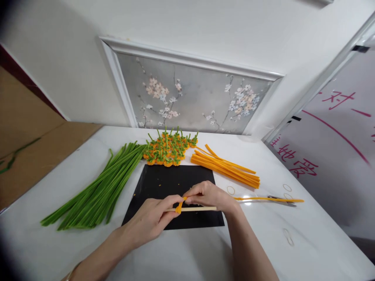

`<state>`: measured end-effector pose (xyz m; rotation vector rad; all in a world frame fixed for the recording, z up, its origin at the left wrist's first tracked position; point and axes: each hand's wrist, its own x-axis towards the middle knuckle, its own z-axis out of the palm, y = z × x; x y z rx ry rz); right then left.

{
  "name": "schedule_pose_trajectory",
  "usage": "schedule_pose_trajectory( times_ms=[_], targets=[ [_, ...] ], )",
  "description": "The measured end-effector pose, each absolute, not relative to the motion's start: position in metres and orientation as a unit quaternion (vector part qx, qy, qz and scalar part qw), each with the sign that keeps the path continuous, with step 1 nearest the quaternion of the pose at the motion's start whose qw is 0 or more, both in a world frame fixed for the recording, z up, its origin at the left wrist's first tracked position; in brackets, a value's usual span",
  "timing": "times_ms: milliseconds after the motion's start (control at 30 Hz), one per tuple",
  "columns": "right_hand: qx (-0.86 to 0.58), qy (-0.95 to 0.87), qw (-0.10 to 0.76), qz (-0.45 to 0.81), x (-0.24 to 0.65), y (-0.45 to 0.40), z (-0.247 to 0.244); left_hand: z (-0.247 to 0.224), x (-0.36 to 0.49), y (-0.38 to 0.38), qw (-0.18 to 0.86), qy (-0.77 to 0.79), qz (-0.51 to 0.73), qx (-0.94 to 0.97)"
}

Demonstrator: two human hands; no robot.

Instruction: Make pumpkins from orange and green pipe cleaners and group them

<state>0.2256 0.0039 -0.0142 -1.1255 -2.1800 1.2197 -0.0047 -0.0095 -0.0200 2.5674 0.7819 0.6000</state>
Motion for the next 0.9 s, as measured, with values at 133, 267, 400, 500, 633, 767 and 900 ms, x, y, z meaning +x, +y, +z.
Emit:
schedule_pose_trajectory(
  times_ms=[133,267,400,500,633,767,900],
  targets=[
    [-0.426,-0.763,0.153,0.461,0.222,-0.001,-0.022,-0.020,-0.008,-0.005,0.212,0.317,0.256,0.888],
    [-0.468,-0.781,0.090,0.404,0.208,-0.016,-0.012,-0.028,-0.014,0.003,0.180,0.350,0.291,0.872],
    [-0.483,-0.836,0.072,0.249,0.195,-0.034,0.006,-0.033,-0.016,0.007,0.138,0.369,0.253,0.884],
    [-0.483,-0.859,0.078,0.151,0.188,-0.040,0.017,-0.033,-0.015,0.007,0.127,0.372,0.213,0.894],
    [-0.495,-0.854,0.132,0.090,0.187,-0.036,0.023,-0.030,-0.014,0.005,0.130,0.355,0.194,0.905],
    [-0.497,-0.834,0.215,0.109,0.192,-0.027,0.020,-0.025,-0.013,0.002,0.142,0.331,0.175,0.916],
    [-0.495,-0.820,0.249,0.140,0.198,-0.019,0.016,-0.023,-0.011,-0.002,0.143,0.335,0.138,0.921]
  ],
)
